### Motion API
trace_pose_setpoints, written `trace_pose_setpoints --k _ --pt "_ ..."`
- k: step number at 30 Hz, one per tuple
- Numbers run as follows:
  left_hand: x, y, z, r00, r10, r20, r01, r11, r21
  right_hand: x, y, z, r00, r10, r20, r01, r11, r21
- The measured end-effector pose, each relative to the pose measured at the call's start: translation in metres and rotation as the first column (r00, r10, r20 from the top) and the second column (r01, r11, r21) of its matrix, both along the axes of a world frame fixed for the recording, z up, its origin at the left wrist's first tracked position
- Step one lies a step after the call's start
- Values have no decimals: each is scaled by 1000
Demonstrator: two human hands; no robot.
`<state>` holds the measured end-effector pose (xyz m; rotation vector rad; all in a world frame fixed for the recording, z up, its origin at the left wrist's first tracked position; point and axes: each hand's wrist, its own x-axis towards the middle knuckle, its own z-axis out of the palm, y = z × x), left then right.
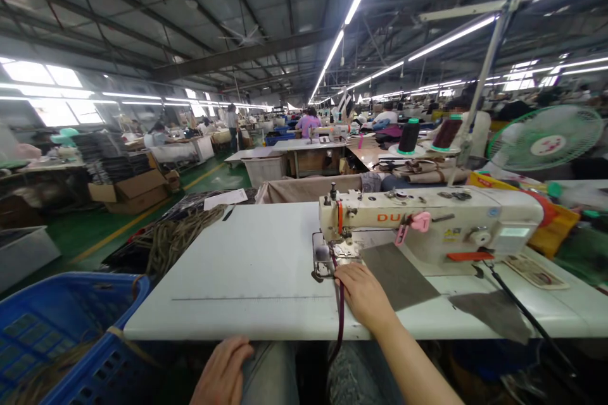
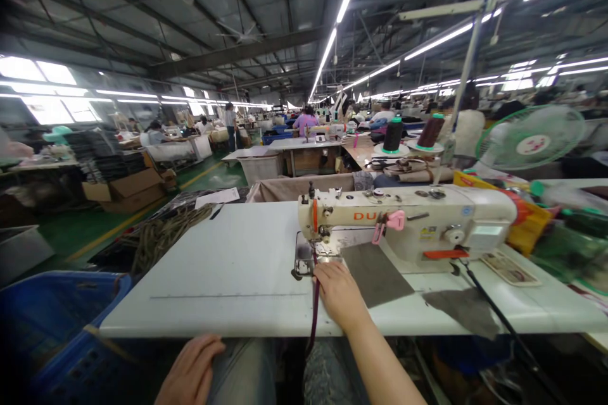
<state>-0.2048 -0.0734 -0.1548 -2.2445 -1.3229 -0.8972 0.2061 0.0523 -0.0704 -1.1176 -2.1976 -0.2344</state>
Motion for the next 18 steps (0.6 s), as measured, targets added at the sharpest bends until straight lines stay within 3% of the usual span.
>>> trace_pose_setpoints --k 3,6,10,13,17,18 --pt "34 23 32 999 -23 -40 21 999 -28 0 0 -1 1000 -6 -1 6 999 -33" --pt "47 57 39 999 51 9 -49 990 -131 -1 -3 1 1000 -16 3 16 999 -46" --pt "44 111 21 985 173 15 -170 979 -115 0 -4 -2 999 -30 11 30 999 15" --pt "43 153 1 967 254 -9 -254 966 -52 10 8 -16 1000 -8 7 7 992 123" --pt "49 211 -16 978 205 -45 -209 972 -107 24 37 -39 980 98 174 -154 926 345" --pt "52 225 -16 981 189 -41 -193 971 -141 25 41 -43 980 57 193 -123 927 354"
